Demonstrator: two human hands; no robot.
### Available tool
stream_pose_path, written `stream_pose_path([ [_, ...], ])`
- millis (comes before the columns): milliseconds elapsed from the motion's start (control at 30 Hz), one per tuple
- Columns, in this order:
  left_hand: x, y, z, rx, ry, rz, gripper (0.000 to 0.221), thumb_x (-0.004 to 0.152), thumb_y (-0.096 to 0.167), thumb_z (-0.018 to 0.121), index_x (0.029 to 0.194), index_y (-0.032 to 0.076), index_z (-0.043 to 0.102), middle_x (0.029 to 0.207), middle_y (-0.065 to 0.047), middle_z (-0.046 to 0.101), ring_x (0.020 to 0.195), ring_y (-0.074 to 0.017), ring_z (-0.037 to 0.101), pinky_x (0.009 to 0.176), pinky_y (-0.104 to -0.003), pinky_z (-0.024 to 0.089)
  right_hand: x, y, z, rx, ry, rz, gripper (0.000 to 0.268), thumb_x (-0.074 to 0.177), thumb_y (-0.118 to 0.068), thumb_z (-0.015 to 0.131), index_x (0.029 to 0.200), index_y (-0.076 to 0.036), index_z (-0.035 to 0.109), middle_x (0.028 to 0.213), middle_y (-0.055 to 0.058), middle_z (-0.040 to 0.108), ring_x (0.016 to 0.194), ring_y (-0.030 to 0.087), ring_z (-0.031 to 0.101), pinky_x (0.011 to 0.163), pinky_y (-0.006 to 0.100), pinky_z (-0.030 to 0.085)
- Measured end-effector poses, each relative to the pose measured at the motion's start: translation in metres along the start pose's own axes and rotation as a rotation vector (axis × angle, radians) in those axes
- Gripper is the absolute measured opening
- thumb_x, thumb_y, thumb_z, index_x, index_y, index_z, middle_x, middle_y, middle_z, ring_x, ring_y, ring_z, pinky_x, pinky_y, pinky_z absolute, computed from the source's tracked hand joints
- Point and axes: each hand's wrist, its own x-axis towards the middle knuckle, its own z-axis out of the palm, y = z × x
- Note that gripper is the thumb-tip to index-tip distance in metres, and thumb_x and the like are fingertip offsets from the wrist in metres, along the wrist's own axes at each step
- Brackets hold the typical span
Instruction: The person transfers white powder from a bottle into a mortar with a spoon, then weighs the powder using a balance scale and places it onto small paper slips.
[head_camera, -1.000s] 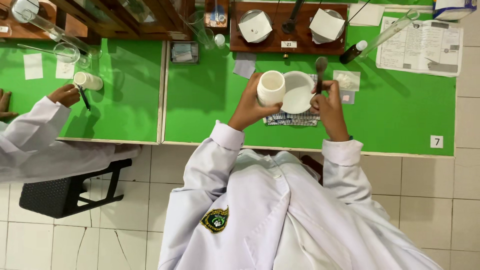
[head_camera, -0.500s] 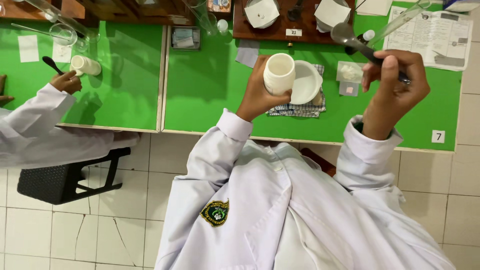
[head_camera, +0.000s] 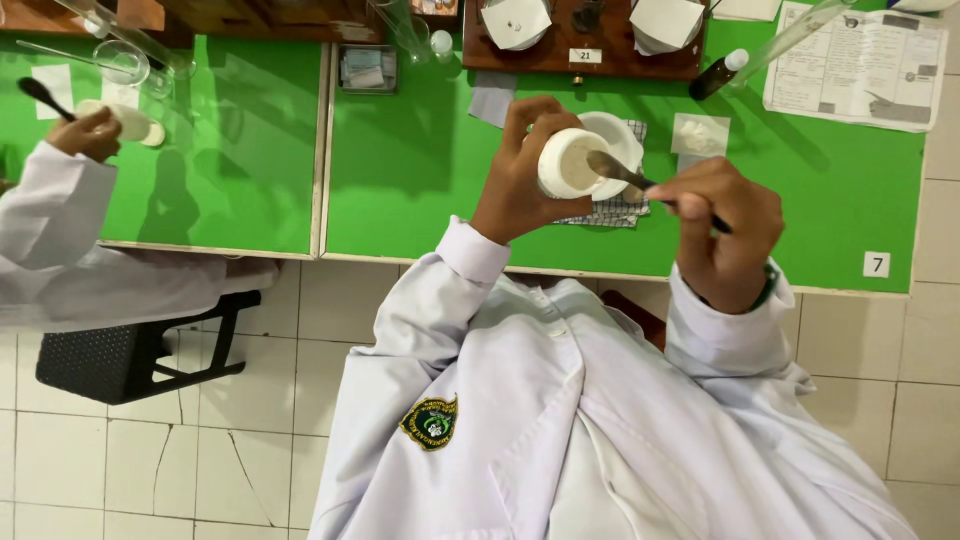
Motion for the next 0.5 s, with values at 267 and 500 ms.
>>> stream_pose_path([
  [267, -0.013, -0.020, 0.027, 0.159, 0.142, 0.096, 0.067, 0.058, 0.017, 0.097, 0.115, 0.014, 0.064, 0.124, -0.009, 0.053, 0.107, -0.0356, 0.069, 0.092, -0.047, 0.061, 0.003, 0.014, 0.022, -0.364, -0.158, -0.037, 0.019, 0.111, -0.012, 0.061, 0.097, -0.004, 0.070, 0.069, 0.012, 0.059, 0.055, 0.035, 0.062, 0.048, 0.038, 0.050],
  [500, -0.022, -0.033, 0.036, 0.278, 0.121, 0.114, 0.064, 0.062, 0.030, 0.097, 0.114, 0.016, 0.063, 0.121, -0.009, 0.056, 0.103, -0.0353, 0.070, 0.088, -0.047, 0.061, -0.029, 0.026, 0.044, 0.020, -0.007, 0.350, 0.024, 0.113, -0.008, 0.054, 0.098, 0.001, 0.071, 0.064, 0.014, 0.061, 0.050, 0.021, 0.051, 0.050, 0.032, 0.046],
])
